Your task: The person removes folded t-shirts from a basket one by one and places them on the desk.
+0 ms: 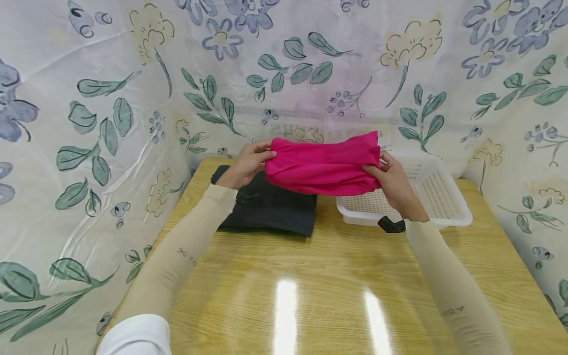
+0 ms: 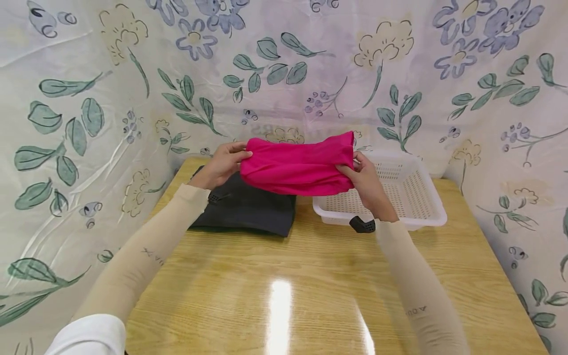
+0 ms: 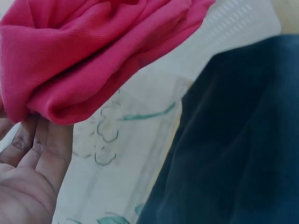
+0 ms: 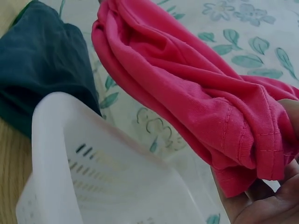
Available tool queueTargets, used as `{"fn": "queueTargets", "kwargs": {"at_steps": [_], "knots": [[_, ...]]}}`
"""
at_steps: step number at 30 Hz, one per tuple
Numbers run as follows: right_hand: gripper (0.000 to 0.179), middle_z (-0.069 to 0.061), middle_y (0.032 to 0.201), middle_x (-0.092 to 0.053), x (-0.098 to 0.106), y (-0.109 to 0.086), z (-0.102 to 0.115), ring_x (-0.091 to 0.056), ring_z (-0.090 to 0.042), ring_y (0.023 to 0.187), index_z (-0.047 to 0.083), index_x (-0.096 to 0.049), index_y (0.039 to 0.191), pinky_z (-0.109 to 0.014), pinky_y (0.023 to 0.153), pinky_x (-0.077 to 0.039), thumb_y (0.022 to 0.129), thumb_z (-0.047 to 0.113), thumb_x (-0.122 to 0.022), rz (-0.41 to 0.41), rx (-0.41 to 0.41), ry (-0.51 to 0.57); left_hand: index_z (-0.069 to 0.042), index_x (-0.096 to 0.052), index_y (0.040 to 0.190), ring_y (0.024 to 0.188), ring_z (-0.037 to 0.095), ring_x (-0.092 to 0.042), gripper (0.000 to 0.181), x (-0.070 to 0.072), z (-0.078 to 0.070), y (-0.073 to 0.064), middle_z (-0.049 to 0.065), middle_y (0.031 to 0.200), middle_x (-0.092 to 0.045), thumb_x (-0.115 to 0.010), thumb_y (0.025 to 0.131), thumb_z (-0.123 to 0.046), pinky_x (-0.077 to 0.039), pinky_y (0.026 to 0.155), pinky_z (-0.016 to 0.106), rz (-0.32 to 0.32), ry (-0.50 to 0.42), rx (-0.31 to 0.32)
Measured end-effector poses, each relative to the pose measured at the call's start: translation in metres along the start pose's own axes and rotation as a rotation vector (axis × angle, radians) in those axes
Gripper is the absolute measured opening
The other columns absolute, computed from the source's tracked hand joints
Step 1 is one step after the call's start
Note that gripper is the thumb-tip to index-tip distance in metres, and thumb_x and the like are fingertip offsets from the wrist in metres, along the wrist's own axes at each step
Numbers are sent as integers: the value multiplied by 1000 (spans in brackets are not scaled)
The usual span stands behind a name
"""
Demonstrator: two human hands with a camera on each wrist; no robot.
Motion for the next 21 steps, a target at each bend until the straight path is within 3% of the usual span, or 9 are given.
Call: {"fn": "queueTargets", "kwargs": {"at_steps": [8, 14, 21], "knots": [[32, -3, 108, -74, -19, 6, -7, -74, -16, 90, 10, -56, 129, -28, 78, -61, 99, 10, -70, 32, -14, -9, -1, -56, 145, 99, 17, -66, 42, 24, 9, -12, 10, 124, -63, -62, 104, -7, -60, 81, 27, 2, 23, 4], [27, -4, 105, -75, -34, 8, -9, -75, -16, 87, 9, -57, 124, -28, 76, -62, 100, 8, -69, 51, -9, -22, -1, -56, 145, 97, 17, -66, 42, 40, 10, -19, 9, 121, -64, -62, 103, -8, -60, 80, 27, -28, 56, 2], [28, -5, 112, -73, -57, 10, -17, -73, -17, 94, 8, -56, 125, -28, 80, -61, 100, 9, -68, 78, -20, -34, 1, -48, 150, 97, 13, -64, 50, 63, 9, -34, 6, 122, -60, -63, 104, -10, -59, 79, 22, -85, 108, 15]]}}
Point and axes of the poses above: each hand's wrist, its own y-axis towards the middle knuckle, its own x-axis out of the back of the hand, z = x × y, the point moved 6 cm from there along y, towards the middle knuckle
